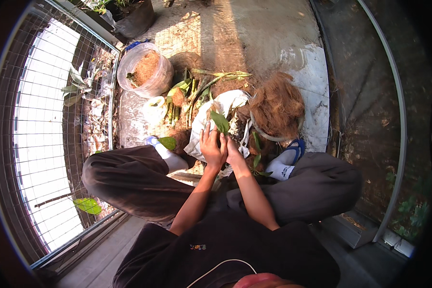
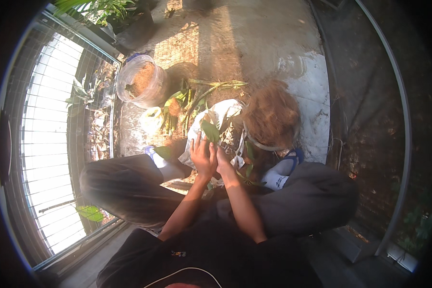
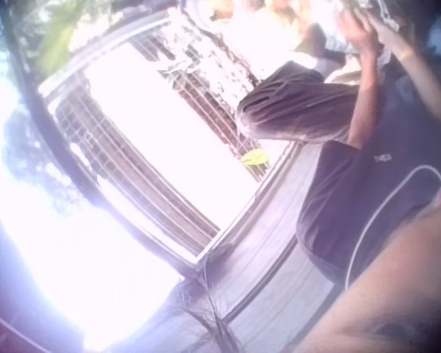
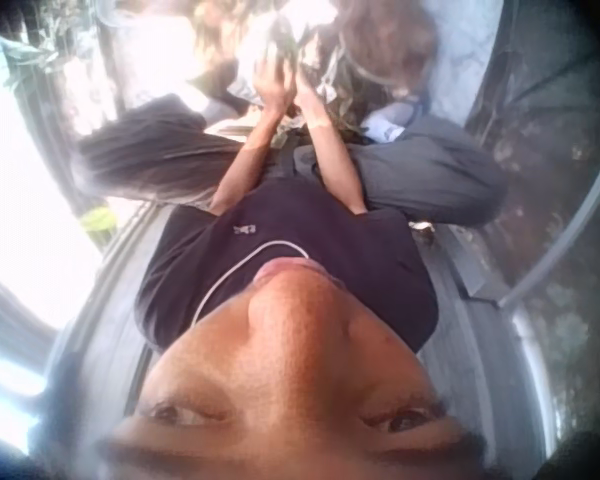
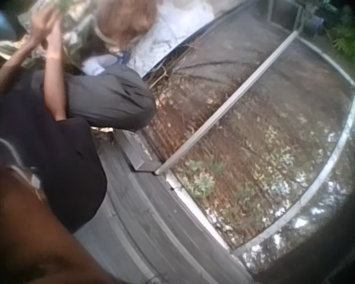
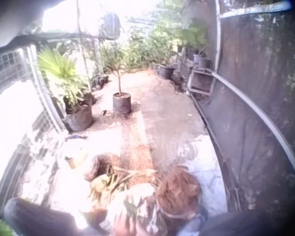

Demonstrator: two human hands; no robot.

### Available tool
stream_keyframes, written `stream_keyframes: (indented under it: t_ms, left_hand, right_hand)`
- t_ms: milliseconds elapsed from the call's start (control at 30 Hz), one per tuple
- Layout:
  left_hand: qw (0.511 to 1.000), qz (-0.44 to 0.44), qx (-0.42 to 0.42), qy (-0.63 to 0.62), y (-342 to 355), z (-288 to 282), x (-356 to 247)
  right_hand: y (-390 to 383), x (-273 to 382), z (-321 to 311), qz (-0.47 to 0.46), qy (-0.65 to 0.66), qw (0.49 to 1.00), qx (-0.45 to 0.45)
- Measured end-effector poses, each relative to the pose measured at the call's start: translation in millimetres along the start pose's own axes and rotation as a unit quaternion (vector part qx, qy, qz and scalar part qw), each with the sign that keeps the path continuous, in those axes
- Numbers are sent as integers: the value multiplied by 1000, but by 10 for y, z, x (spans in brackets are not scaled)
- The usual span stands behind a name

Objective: The person sits on the floor and packs soil and coconut coir around small plants, forming them into compact balls by hand. They handle the plants and soil materials directly, shaping and compressing the mixture into round forms.

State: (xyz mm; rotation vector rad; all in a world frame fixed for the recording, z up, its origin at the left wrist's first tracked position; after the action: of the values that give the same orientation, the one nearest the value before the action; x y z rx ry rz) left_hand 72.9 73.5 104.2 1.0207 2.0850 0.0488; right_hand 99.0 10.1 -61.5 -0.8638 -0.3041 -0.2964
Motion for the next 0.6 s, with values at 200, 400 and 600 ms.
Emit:
stream_keyframes:
  t_ms: [200, 400, 600]
  left_hand:
    - [1000, 0, 15, 23, -117, 106, 167]
    - [1000, -13, 23, -14, -188, 174, 242]
    - [994, -41, 37, -91, -137, 228, 198]
  right_hand:
    - [6, -102, -46, -99, -36, 994, 33]
    - [-63, 125, 68, -209, -120, 969, 59]
    - [20, 151, -152, -82, -252, 960, -91]
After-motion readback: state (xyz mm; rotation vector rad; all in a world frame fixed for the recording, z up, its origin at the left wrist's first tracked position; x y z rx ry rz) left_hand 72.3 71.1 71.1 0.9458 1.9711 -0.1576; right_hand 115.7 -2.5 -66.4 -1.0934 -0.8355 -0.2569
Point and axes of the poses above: each hand's wrist, its own y-axis towards the middle knuckle, its own z-axis out of the palm, x = y × z, the point moved 8 cm from there along y, towards the middle knuckle, and after that the axes turned 1 degree about x, right-handed, at the moved point
